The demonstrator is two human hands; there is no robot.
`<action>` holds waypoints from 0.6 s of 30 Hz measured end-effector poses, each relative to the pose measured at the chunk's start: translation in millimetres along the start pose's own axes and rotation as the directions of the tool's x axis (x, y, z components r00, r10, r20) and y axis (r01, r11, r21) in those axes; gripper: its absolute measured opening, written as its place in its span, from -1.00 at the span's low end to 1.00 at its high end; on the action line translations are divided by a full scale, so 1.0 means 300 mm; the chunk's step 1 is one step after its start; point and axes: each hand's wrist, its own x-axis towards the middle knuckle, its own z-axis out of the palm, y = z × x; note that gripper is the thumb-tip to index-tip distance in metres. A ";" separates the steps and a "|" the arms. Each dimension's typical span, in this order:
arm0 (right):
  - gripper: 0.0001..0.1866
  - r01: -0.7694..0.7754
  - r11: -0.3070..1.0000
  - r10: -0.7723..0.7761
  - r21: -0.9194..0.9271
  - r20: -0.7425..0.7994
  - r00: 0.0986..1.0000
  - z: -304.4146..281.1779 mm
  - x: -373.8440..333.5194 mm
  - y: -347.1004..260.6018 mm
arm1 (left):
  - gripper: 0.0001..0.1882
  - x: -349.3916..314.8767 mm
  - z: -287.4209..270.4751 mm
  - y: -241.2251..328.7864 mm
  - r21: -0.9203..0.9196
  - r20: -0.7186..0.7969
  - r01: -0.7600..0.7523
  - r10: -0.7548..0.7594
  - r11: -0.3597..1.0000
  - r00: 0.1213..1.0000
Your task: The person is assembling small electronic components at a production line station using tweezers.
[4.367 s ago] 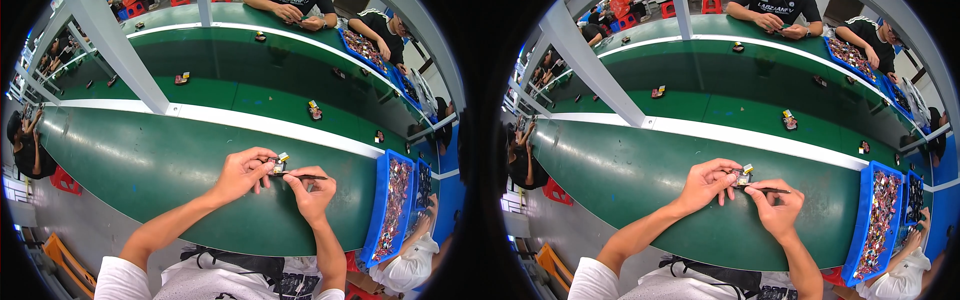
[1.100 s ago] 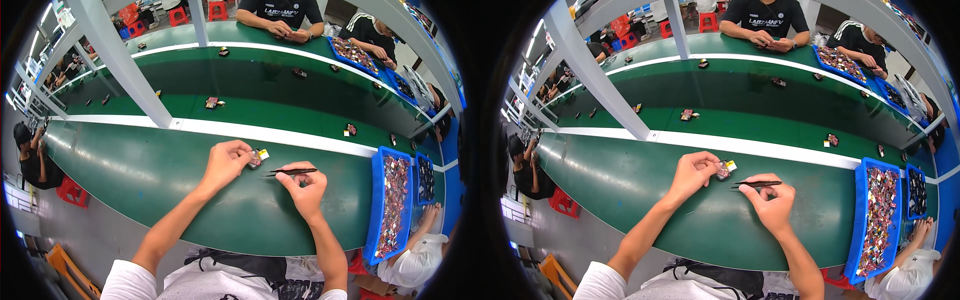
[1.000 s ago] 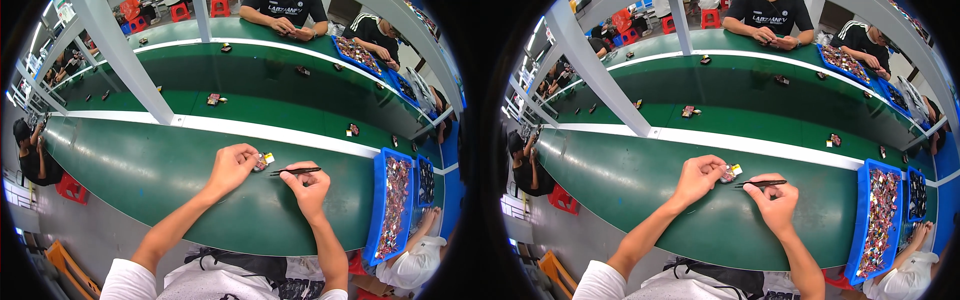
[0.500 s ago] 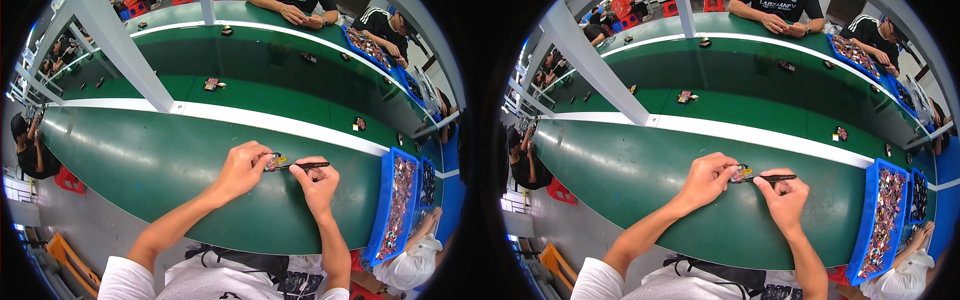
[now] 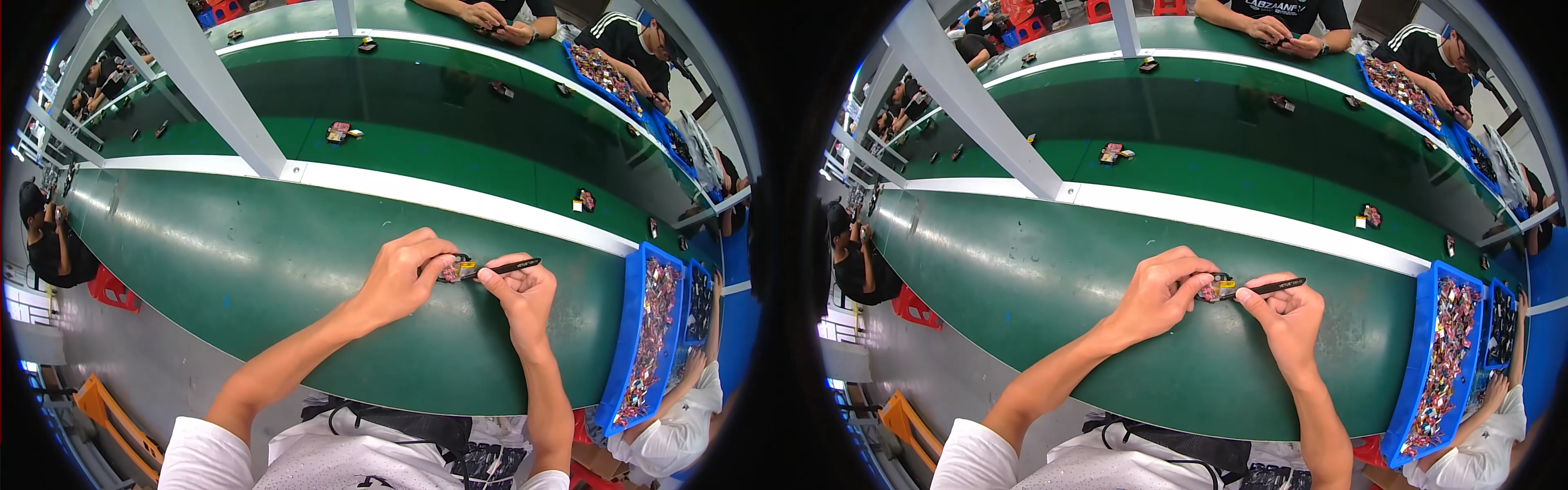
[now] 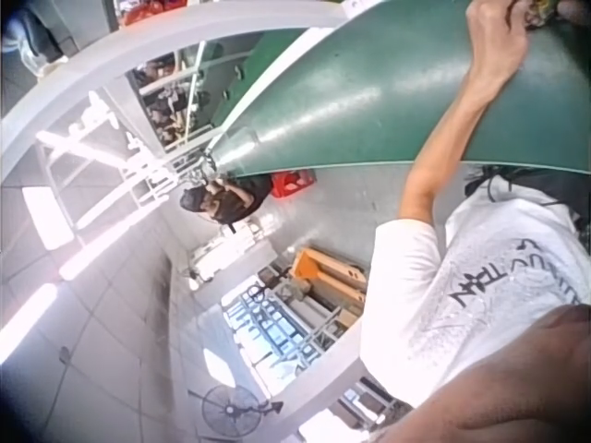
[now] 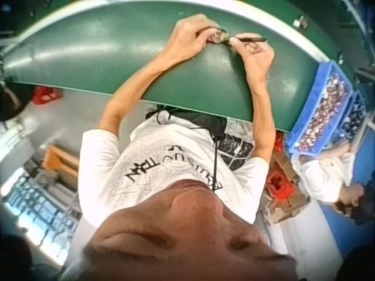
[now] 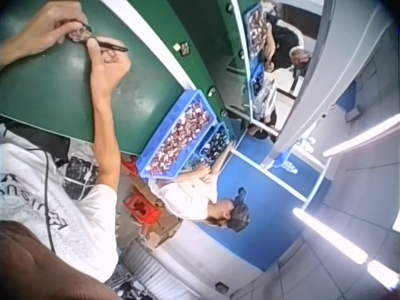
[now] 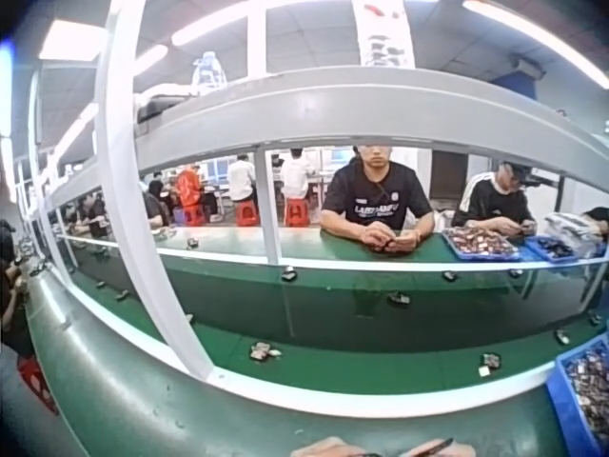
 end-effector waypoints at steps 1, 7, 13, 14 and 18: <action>-0.87 0.000 1.000 0.000 0.000 0.000 1.000 -0.001 0.000 -0.005 | -0.87 0.001 -0.001 0.000 0.000 0.000 0.000 0.000 1.000 1.000; -0.86 -0.066 0.997 0.066 0.028 0.008 0.998 -0.009 -0.002 -0.011 | -0.86 0.000 0.005 0.008 0.037 -0.019 -0.092 0.093 0.995 0.995; -0.87 -0.082 0.996 0.082 0.027 0.010 0.997 -0.004 -0.001 -0.011 | -0.87 -0.001 0.003 0.003 0.162 -0.052 -0.264 0.275 0.951 0.960; -0.87 -0.090 0.996 0.090 0.029 0.011 0.996 -0.005 -0.001 -0.011 | -0.87 -0.004 0.001 0.007 0.144 -0.040 -0.229 0.237 0.963 0.971; -0.86 -0.109 0.994 0.109 0.029 0.020 0.994 -0.004 0.002 -0.020 | -0.89 0.004 -0.007 0.018 0.006 -0.013 -0.090 0.090 0.996 0.996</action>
